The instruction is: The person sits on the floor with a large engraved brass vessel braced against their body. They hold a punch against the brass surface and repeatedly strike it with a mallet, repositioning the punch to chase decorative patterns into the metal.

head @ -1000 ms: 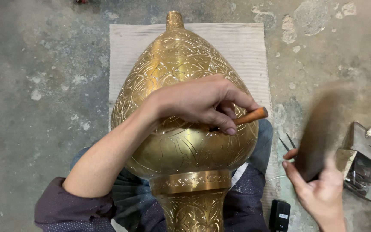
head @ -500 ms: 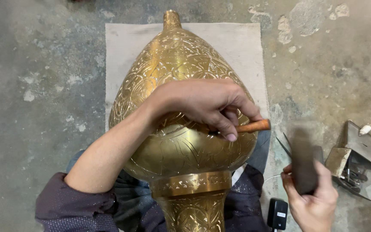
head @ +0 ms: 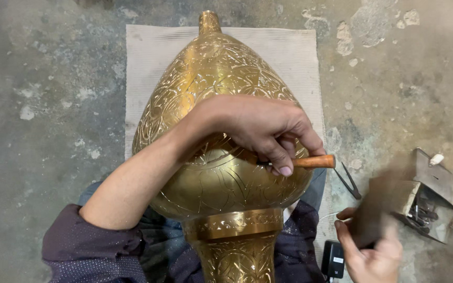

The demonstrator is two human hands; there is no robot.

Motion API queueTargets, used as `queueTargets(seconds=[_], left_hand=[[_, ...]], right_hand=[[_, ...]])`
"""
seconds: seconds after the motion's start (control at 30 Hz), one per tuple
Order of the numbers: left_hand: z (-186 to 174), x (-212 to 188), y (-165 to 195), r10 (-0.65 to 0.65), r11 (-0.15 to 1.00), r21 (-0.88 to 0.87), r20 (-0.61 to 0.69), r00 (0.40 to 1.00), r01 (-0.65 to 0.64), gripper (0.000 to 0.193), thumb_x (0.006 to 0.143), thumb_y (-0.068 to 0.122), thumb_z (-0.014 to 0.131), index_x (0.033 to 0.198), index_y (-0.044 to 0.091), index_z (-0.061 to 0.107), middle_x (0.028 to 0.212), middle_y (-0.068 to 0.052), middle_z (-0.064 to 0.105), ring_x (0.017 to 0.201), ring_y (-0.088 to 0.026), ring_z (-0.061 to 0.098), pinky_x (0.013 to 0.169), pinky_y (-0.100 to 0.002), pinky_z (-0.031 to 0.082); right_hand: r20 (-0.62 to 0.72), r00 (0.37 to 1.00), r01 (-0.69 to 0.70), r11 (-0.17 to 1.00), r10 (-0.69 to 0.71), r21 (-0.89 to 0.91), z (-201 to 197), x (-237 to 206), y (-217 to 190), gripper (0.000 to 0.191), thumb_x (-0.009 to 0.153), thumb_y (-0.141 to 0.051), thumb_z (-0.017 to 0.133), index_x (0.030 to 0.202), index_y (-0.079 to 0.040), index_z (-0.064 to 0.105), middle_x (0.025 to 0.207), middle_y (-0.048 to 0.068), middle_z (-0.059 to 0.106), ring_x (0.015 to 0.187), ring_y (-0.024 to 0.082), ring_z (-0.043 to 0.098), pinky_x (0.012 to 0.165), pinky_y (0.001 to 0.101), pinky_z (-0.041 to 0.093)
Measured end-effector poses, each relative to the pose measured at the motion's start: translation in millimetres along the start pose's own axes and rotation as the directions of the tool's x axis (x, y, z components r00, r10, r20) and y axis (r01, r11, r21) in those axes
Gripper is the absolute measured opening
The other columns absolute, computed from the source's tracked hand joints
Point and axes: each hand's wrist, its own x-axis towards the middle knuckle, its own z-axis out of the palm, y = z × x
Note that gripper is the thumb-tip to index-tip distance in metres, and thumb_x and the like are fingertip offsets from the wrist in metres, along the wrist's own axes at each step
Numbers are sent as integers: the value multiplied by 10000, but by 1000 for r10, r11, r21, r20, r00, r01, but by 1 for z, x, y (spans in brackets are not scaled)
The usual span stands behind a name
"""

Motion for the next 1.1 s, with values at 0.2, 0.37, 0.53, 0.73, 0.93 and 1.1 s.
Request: queueTargets(seconds=[0.2, 0.37, 0.53, 0.73, 0.93, 1.1], left_hand=[[-1, 5, 1, -40, 999, -19, 54, 998, 41, 439, 831, 181, 796, 1257, 136, 703, 579, 25, 695, 392, -48, 508, 398, -261, 349], [-3, 6, -4, 14, 989, -149, 89, 996, -1, 373, 856, 146, 794, 1211, 64, 715, 683, 1, 759, 476, -36, 623, 432, -238, 434], [-5, 7, -7, 63, 988, -148, 98, 993, -48, 422, 857, 120, 786, 1268, 71, 699, 715, -8, 776, 502, -37, 655, 441, -213, 449], [-5, 8, -8, 71, 985, -168, 128, 989, -49, 475, 858, 97, 773, 1321, 82, 666, 751, -37, 775, 529, -46, 658, 457, -210, 479], [-7, 13, -5, 38, 986, -166, 183, 982, -7, 490, 855, 89, 766, 1333, 89, 660, 783, -36, 786, 560, -48, 690, 472, -213, 517], [-5, 11, -9, 52, 988, -153, 178, 983, -24, 485, 862, 85, 762, 1334, 92, 652, 801, -40, 794, 565, -83, 694, 492, -228, 532]], right_hand=[[0, 992, 123, 979, -124, -162, -2, -4, 6, 446, 857, -46, 793, 1226, 2, 548, 959, 125, 741, 948, 135, 701, 1028, 291, 494], [-29, 999, -12, 992, 16, 129, 2, -4, 7, 607, 807, -40, 765, 1338, -16, 471, 960, 85, 722, 878, 94, 685, 853, 250, 541], [-61, 998, 6, 1000, -8, -26, 6, -8, 2, 567, 801, 21, 746, 1317, 17, 512, 934, 95, 721, 873, 111, 681, 850, 282, 542], [-13, 989, 142, 961, -150, -237, 4, -7, 3, 330, 822, 81, 746, 1105, 1, 596, 837, 143, 726, 827, 171, 702, 1015, 356, 505], [-68, 995, 64, 987, -75, -150, 8, -14, 4, 393, 820, 6, 771, 1184, 9, 622, 937, 107, 741, 879, 153, 717, 1087, 359, 470], [-55, 998, -5, 997, 0, -83, 16, -12, -2, 514, 812, -34, 761, 1304, -19, 616, 995, 75, 754, 895, 144, 725, 860, 316, 560]])
